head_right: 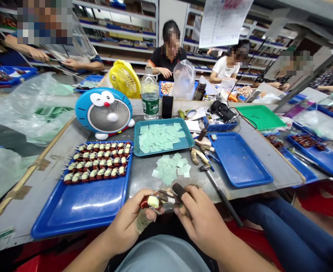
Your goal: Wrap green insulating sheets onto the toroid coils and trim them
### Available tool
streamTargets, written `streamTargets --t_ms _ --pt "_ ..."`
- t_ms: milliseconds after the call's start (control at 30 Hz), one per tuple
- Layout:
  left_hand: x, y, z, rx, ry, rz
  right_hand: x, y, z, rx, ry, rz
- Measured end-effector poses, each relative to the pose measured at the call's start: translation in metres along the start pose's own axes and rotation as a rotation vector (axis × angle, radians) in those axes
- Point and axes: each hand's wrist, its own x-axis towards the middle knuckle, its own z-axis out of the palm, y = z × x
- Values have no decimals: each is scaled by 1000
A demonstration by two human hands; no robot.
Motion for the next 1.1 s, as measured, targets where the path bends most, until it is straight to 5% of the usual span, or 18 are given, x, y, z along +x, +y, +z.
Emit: streamTargets --t_ms 267,400,633,933,1100 --pt "-6 5 -8 120 -15 62 26 -11 -21 -181 -60 -154" --pt "-16 -1 -20 49 86 22 43 -19 -31 -179 -127 -179" --pt "-33 -16 -27 -145 189 -48 37 -11 -7 15 -58 -113" --pt "-31 -2 -32 44 104 17 50 -27 -2 -116 -44 -226" --pt "-39 -2 -39 89 170 -3 63 -34 -2 -82 -116 -227"
